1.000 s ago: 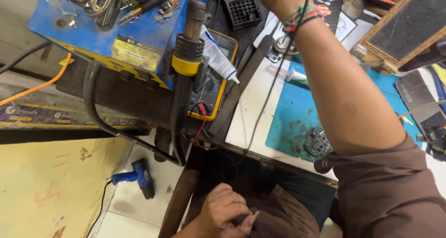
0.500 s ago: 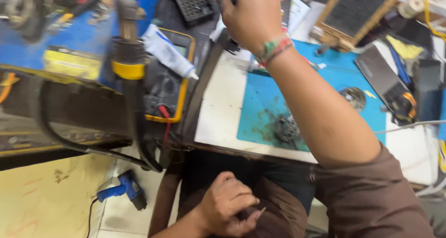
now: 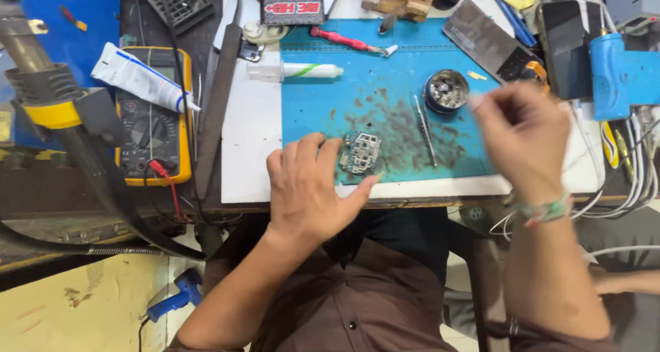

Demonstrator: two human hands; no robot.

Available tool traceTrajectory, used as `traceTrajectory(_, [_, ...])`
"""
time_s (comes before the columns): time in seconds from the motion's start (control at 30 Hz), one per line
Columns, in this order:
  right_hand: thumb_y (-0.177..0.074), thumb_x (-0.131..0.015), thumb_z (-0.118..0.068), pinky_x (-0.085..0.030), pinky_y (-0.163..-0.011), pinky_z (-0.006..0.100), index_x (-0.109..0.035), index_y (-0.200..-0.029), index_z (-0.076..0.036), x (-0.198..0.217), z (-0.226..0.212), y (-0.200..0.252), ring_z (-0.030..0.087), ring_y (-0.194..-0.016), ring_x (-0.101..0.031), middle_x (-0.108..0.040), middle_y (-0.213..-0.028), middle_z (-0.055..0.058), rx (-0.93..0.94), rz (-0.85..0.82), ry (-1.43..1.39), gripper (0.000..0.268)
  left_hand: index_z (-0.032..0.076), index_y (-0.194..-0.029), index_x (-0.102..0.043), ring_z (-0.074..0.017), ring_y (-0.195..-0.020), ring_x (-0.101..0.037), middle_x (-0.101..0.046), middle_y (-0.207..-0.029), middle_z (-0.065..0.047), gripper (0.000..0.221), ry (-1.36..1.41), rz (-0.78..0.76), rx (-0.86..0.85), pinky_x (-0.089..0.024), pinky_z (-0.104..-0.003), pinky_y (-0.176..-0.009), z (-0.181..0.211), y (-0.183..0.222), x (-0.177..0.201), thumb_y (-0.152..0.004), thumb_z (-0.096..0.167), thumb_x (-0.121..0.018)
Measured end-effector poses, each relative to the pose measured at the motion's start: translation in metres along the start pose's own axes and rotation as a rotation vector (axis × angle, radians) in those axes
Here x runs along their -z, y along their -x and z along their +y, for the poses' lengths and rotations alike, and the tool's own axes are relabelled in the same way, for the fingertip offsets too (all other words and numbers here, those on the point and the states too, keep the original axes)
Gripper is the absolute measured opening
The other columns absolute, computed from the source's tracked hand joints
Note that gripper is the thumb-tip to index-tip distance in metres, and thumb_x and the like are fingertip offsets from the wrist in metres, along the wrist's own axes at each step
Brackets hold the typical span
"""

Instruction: The person uses a soldering iron and tweezers to manipulate components on a circuit board, applying heat to specific points and adjusting small parts.

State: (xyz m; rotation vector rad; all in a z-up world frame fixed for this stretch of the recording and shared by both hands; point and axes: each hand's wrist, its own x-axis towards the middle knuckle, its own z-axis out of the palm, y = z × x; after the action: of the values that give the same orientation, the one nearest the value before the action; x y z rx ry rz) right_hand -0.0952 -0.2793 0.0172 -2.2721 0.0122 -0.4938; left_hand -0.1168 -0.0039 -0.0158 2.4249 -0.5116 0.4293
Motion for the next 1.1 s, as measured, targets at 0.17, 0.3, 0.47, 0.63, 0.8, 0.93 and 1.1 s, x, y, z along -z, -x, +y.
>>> traceTrajectory(0.17, [-0.082, -0.09, -0.033, -0.048, -0.056, 0.031, -0.077, -0.091, -0.004, -0.029, 0.003, 0.026, 0.019, -0.06, -0.064, -0.071, -0.076, 0.009, 0.136, -0.127, 0.369, 0.034, 0.004, -0.115, -0.069, -0.0319, -0.104, -0.054, -0.06, -0.112, -0.014, 0.053, -0.04, -0.02, -0.038, -0.036, -0.046, -0.091, -0.005, -0.006, -0.01, -0.082, 0.045, -0.08])
traceTrajectory(0.3, [-0.094, -0.084, -0.026, -0.051, -0.062, 0.034, -0.076, -0.093, -0.006, -0.038, 0.005, 0.019, 0.023, -0.068, -0.069, -0.072, -0.082, 0.01, 0.143, -0.072, 0.344, 0.021, 0.004, -0.125, -0.069, -0.031, -0.107, -0.054, -0.059, -0.116, -0.013, 0.055, 0.03, -0.058, -0.124, -0.038, -0.044, -0.094, -0.016, -0.01, -0.007, -0.083, 0.038, -0.079])
traceTrajectory(0.47, [-0.096, -0.081, -0.015, -0.052, -0.066, 0.035, -0.075, -0.108, -0.004, -0.04, -0.002, 0.03, 0.024, -0.071, -0.07, -0.072, -0.088, 0.01, 0.149, -0.079, 0.24, 0.018, 0.006, -0.13, -0.067, -0.0295, -0.111, -0.055, -0.059, -0.118, -0.011, 0.056, 0.013, -0.067, -0.173, -0.04, -0.045, -0.096, -0.021, -0.012, -0.005, -0.083, 0.034, -0.078])
traceTrajectory(0.63, [-0.098, -0.075, -0.006, -0.054, -0.072, 0.035, -0.072, -0.111, -0.005, -0.05, -0.003, 0.045, 0.028, -0.083, -0.07, -0.073, -0.098, 0.012, 0.265, -0.06, 0.291, 0.014, 0.008, -0.121, -0.068, -0.0265, -0.109, -0.058, -0.059, -0.119, -0.009, 0.042, -0.002, -0.041, -0.222, -0.04, -0.043, -0.097, -0.023, -0.007, -0.008, -0.087, 0.029, -0.078])
traceTrajectory(0.8, [-0.097, -0.078, -0.007, -0.052, -0.072, 0.036, -0.069, -0.112, -0.003, -0.057, -0.003, 0.04, 0.03, -0.086, -0.068, -0.07, -0.1, 0.014, 0.226, -0.072, 0.262, 0.018, 0.011, -0.11, -0.068, -0.0232, -0.107, -0.062, -0.062, -0.117, -0.005, 0.025, 0.009, -0.075, -0.218, -0.041, -0.042, -0.097, -0.024, -0.008, -0.012, -0.091, 0.025, -0.076])
traceTrajectory(0.93, [-0.096, -0.077, -0.003, -0.048, -0.067, 0.034, -0.074, -0.116, -0.001, -0.054, -0.001, 0.039, 0.026, -0.075, -0.064, -0.07, -0.098, 0.014, 0.074, -0.098, 0.196, 0.02, 0.011, -0.107, -0.069, -0.0235, -0.107, -0.062, -0.064, -0.117, -0.006, 0.021, 0.015, -0.097, -0.205, -0.041, -0.042, -0.096, -0.024, -0.01, -0.013, -0.094, 0.027, -0.075])
traceTrajectory(1.1, [-0.105, -0.073, -0.001, -0.053, -0.077, 0.027, -0.071, -0.112, 0.0, -0.051, 0.008, 0.049, 0.021, -0.087, -0.071, -0.072, -0.104, 0.013, 0.096, -0.089, 0.106, 0.007, 0.011, -0.111, -0.071, -0.0231, -0.11, -0.061, -0.064, -0.121, -0.007, 0.024, 0.025, -0.124, -0.264, -0.041, -0.043, -0.098, -0.026, -0.01, -0.014, -0.097, 0.03, -0.074])
